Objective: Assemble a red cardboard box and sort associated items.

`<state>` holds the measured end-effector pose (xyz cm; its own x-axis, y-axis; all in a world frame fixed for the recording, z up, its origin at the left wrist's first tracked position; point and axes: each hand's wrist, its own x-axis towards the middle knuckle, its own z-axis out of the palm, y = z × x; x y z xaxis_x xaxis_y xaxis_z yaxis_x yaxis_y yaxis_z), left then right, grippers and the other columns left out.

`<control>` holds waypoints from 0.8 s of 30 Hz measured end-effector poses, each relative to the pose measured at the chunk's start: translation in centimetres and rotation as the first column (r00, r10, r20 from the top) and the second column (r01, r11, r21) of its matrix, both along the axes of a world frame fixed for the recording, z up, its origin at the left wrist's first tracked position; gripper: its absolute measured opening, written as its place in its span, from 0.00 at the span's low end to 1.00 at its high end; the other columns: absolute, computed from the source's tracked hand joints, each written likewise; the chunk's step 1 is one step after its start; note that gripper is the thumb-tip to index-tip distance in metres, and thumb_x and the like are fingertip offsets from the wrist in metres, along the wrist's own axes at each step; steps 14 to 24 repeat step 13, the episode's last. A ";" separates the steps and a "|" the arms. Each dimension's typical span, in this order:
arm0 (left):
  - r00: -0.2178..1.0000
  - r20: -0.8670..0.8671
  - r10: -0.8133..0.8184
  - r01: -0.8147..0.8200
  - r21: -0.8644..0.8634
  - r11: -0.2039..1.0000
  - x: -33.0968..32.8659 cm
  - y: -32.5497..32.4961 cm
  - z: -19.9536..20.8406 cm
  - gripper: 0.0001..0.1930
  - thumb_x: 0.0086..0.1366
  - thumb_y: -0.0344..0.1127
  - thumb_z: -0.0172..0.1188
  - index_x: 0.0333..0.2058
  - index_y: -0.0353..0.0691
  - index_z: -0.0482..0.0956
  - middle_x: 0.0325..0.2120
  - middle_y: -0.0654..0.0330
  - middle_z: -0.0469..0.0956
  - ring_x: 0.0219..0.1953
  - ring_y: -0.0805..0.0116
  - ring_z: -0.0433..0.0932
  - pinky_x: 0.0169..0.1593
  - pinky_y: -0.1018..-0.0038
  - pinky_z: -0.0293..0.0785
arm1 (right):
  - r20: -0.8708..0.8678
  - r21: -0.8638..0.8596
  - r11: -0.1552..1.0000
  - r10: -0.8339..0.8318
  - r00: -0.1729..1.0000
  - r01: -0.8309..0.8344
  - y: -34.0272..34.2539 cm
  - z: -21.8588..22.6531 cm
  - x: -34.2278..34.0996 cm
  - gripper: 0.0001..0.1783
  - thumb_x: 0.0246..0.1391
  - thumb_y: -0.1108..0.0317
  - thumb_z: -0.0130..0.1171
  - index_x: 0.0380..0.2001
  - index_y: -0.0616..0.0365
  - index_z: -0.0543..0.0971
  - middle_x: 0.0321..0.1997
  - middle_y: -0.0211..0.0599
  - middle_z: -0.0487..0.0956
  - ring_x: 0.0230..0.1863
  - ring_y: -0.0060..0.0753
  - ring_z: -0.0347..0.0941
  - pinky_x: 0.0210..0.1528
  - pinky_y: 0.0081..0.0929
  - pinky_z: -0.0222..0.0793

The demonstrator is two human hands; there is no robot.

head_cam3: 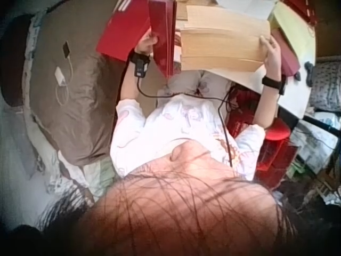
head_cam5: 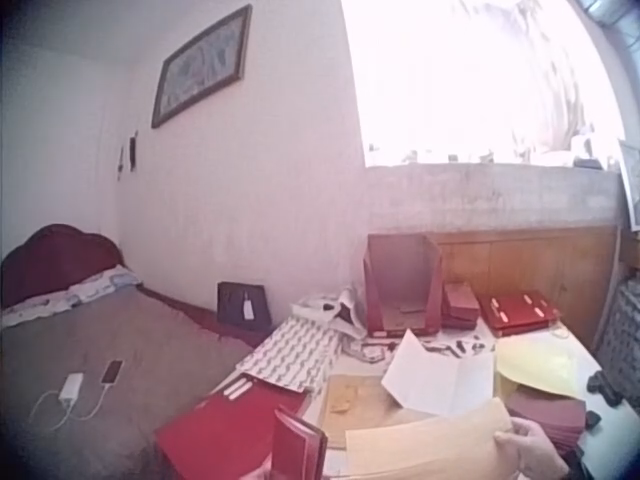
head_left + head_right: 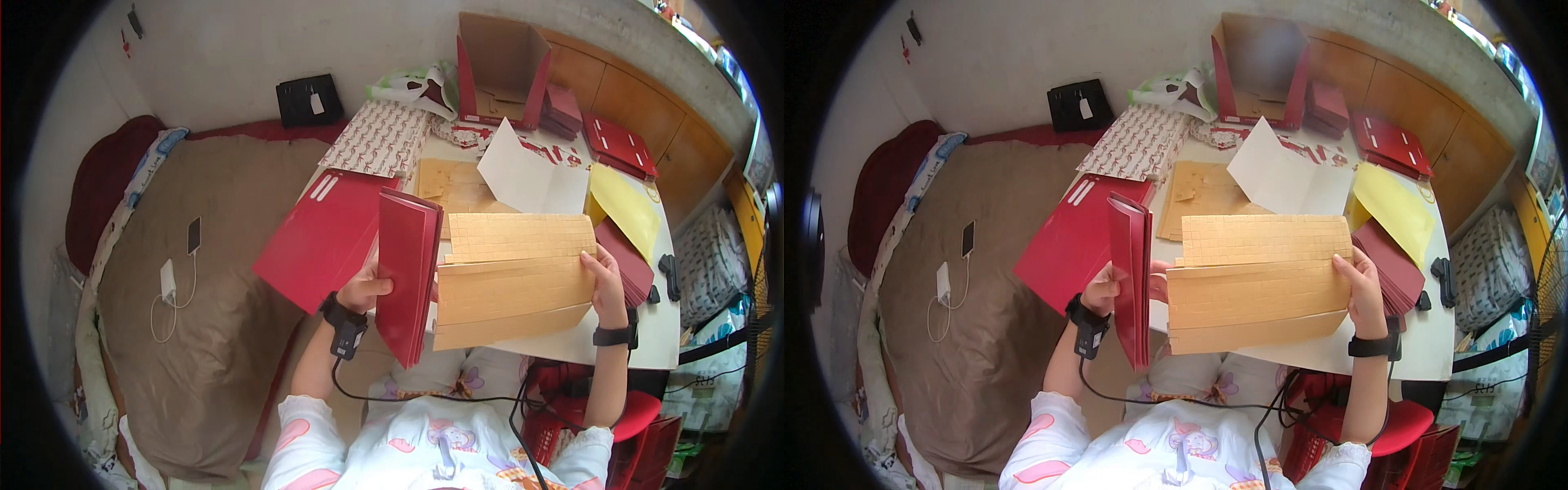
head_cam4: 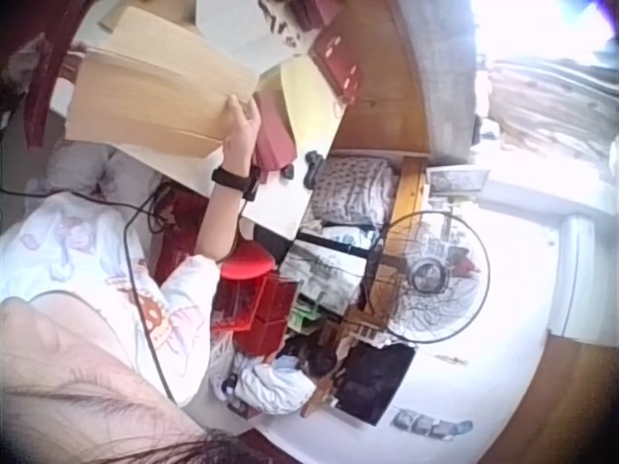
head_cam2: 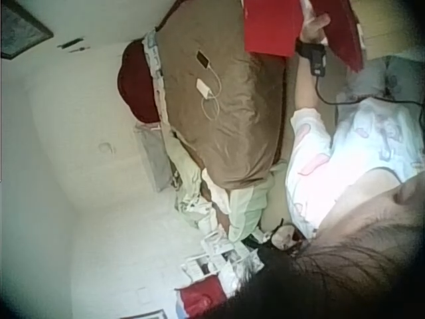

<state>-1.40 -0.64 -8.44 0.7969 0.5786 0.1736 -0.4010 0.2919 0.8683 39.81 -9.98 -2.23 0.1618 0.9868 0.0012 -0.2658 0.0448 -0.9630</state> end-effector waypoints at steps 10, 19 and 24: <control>0.999 0.047 0.005 -0.002 -0.055 0.998 0.9 -0.7 0.2 0.38 0.53 0.43 0.64 0.60 0.40 0.57 0.60 0.47 0.57 0.58 0.46 0.62 0.58 0.51 0.60 | 0.015 -0.020 1.000 0.010 1.000 -0.009 0.2 0.2 0.0 0.19 0.54 0.72 0.54 0.48 0.68 0.70 0.44 0.40 0.77 0.43 0.24 0.74 0.47 0.20 0.68; 1.000 -0.009 -0.029 0.029 -0.016 0.999 0.6 -0.5 0.0 0.44 0.54 0.43 0.63 0.65 0.51 0.45 0.61 0.49 0.55 0.61 0.46 0.57 0.60 0.48 0.55 | 0.005 -0.045 0.998 0.031 0.999 -0.031 0.2 0.2 0.1 0.19 0.53 0.71 0.55 0.47 0.68 0.71 0.43 0.40 0.78 0.43 0.24 0.75 0.47 0.20 0.69; 1.000 -0.009 -0.029 0.029 -0.016 0.999 0.6 -0.5 0.0 0.44 0.54 0.43 0.63 0.65 0.51 0.45 0.61 0.49 0.55 0.61 0.46 0.57 0.60 0.48 0.55 | 0.005 -0.045 0.998 0.031 0.999 -0.031 0.2 0.2 0.1 0.19 0.53 0.71 0.55 0.47 0.68 0.71 0.43 0.40 0.78 0.43 0.24 0.75 0.47 0.20 0.69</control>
